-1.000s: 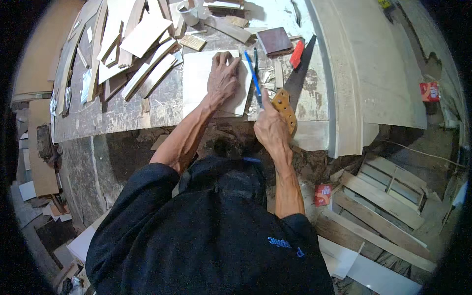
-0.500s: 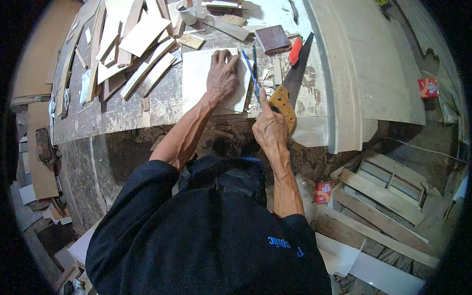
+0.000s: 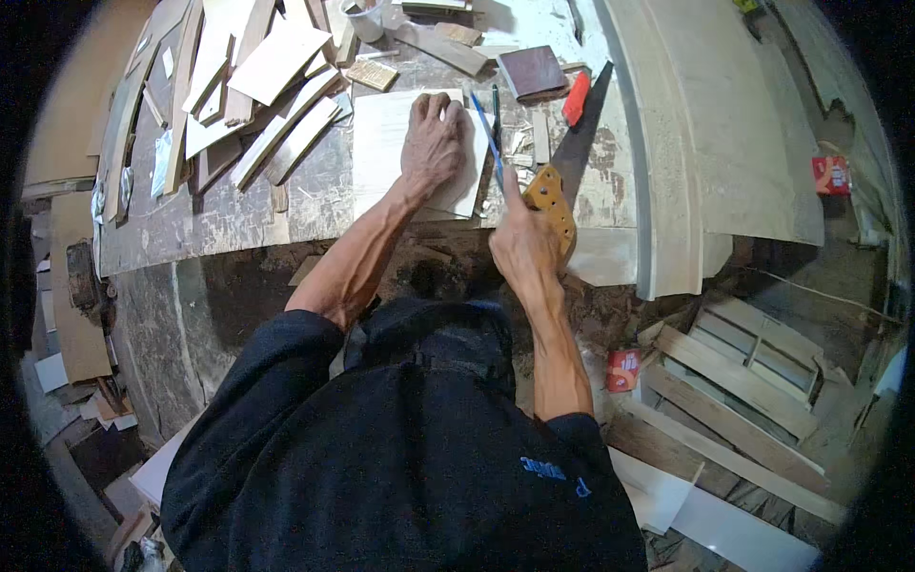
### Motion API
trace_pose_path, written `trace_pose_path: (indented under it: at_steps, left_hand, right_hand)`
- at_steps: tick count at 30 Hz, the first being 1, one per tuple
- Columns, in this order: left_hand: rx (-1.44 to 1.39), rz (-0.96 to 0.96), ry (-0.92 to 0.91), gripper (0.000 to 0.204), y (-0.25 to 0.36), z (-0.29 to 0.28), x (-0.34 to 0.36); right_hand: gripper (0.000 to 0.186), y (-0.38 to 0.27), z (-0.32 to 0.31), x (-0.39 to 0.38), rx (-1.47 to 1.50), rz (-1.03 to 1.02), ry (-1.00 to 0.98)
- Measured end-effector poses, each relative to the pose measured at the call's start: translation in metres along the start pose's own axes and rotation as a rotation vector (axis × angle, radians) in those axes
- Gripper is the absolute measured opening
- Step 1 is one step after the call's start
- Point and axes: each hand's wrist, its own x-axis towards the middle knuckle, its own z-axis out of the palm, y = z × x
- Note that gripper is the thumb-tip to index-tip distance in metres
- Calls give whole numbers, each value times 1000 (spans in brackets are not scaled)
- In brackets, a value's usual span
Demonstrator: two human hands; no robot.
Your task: Using a hand saw to cut a small piece of wood on a workbench.
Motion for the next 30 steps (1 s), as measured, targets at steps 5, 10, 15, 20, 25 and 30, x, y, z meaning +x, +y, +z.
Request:
trace_pose_path:
  at_steps: [5,10,15,20,25,30]
  left_hand:
    - [-4,-30,25,45,-3,0,-2]
    - [5,5,11,37,11,-7,1]
    - [46,-7,38,30,1,-1,-2]
    - [45,-38,12,34,-2,3,7]
    - [68,-48,-68,32,-6,3,15]
    - [181,-88,-13,34,-2,8,18]
  right_hand:
    - [72,24,-39,-1,1310,368,116]
    - [75,28,-43,16,1389,443,-20]
    - [77,16,-36,-13,1318,395,151]
    - [77,23,-33,0,1333,466,-14]
    - [84,7,-19,-10,1397,317,62]
    - [89,2,-28,-15,1326,418,28]
